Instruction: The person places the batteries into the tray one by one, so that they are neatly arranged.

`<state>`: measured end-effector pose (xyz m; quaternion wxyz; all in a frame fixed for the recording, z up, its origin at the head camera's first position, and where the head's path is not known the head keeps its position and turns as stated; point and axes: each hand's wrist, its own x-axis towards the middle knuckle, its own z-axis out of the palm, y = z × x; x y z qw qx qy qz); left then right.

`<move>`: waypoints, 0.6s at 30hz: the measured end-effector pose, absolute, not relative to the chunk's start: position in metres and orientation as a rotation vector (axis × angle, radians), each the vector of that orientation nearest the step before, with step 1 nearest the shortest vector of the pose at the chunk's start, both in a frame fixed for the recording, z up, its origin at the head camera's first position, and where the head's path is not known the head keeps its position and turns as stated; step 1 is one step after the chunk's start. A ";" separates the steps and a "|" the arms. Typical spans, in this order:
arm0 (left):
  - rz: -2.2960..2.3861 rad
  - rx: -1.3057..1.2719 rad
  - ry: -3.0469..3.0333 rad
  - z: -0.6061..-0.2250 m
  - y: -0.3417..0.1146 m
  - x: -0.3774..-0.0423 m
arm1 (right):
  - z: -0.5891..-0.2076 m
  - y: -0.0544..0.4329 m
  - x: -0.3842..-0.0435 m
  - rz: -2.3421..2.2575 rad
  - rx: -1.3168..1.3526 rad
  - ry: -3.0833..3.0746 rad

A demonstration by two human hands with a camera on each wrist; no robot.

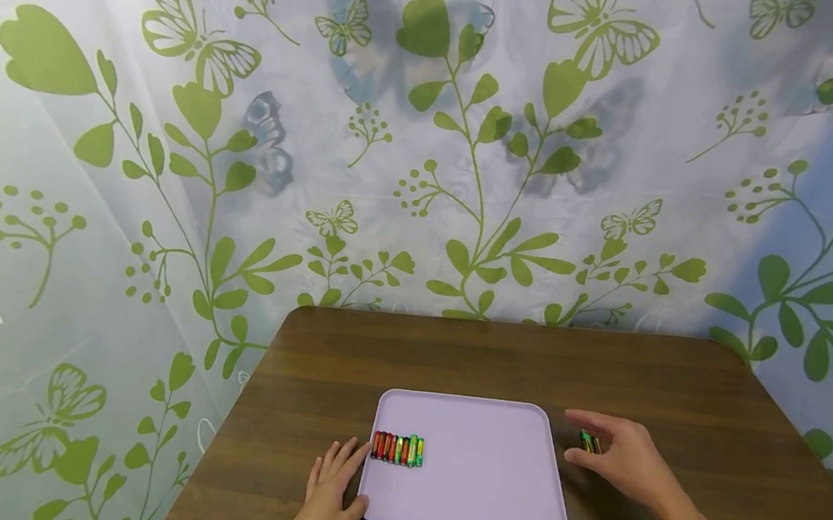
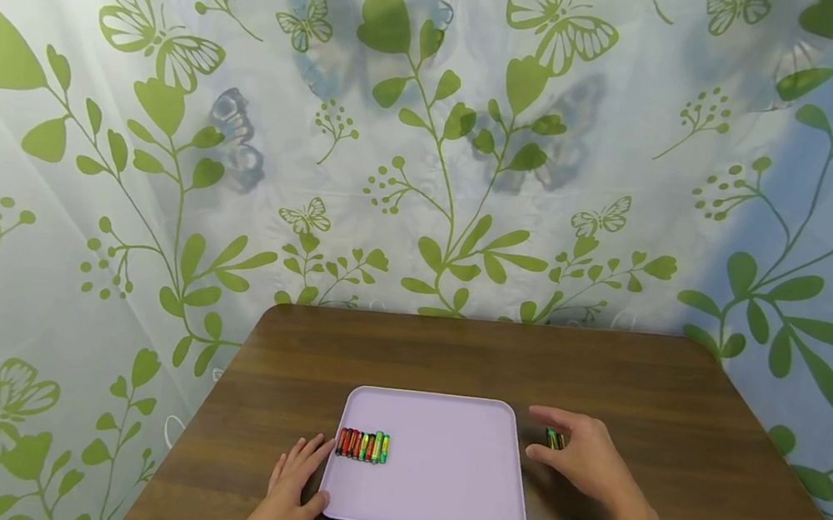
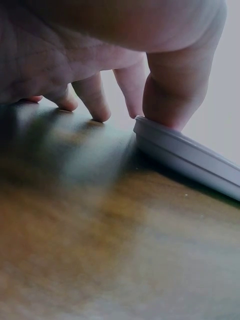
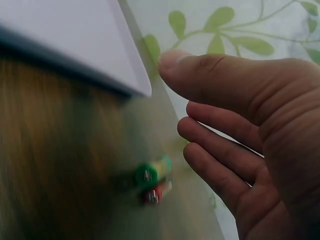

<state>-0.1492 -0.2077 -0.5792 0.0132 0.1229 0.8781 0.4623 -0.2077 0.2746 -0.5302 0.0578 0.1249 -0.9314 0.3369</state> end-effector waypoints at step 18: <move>1.438 0.380 2.764 -0.579 -0.207 -0.149 | -0.545 0.317 -0.204 0.858 0.355 -2.812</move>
